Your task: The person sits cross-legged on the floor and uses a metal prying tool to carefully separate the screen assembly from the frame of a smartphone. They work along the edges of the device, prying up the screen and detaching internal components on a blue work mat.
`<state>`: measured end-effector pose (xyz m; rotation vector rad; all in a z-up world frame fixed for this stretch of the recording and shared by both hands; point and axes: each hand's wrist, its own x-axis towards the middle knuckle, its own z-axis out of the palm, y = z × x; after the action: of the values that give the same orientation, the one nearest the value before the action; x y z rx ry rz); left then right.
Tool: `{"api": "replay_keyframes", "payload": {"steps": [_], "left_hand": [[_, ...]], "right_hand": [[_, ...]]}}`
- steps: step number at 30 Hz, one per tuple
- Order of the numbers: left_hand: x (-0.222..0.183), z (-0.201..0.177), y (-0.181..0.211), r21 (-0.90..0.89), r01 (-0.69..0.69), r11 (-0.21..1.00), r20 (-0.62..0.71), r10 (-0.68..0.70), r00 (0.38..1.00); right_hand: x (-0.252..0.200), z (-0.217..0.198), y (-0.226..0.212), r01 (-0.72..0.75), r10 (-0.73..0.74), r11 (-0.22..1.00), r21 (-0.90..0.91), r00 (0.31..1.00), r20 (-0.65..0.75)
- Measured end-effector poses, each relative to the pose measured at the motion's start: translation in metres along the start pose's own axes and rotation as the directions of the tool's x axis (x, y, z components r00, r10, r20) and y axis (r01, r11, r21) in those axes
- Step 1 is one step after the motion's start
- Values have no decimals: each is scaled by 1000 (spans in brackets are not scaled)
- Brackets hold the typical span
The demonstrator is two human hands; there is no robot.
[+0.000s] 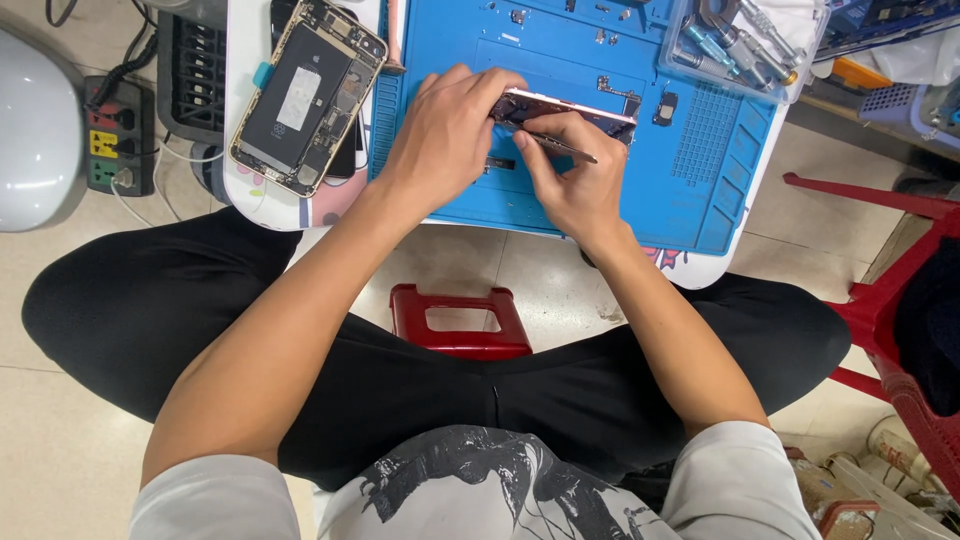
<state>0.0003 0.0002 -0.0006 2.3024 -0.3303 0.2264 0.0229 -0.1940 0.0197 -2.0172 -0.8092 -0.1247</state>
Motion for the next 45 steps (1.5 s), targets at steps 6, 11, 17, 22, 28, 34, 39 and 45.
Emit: {"api": "replay_keyframes", "payload": {"steps": [6, 11, 17, 22, 28, 34, 39, 45], "left_hand": [[0, -1, 2, 3, 2, 1000, 10, -2, 1000], [0, -2, 2, -2, 8, 1000, 4, -8, 1000], [0, 0, 1, 19, -3, 1000, -2, 3, 1000], [-1, -1, 0, 13, -21, 1000, -13, 21, 1000], [-1, 0, 0, 14, -17, 1000, -11, 17, 1000], [-1, 2, -1, 33, -19, 999, -16, 19, 1000], [-1, 1, 0, 24, -15, 1000, -14, 16, 1000], [0, 2, 0, 22, -9, 1000, -10, 9, 1000]], "right_hand": [[1, 1, -3, 1, -2, 999, -47, 999, -33], [0, -2, -4, -42, 38, 998, -52, 997, -71], [3, -1, -4, 11, -11, 1000, -12, 999, 35], [6, 1, -1, 90, -88, 995, -45, 995, 38], [8, 1, -4, 99, -96, 992, -83, 994, 42], [8, 1, -5, 101, -97, 991, -88, 994, 56], [7, 0, -3, 76, -72, 989, -127, 997, 37], [7, 1, -3, 42, -39, 994, -99, 999, 26]]}}
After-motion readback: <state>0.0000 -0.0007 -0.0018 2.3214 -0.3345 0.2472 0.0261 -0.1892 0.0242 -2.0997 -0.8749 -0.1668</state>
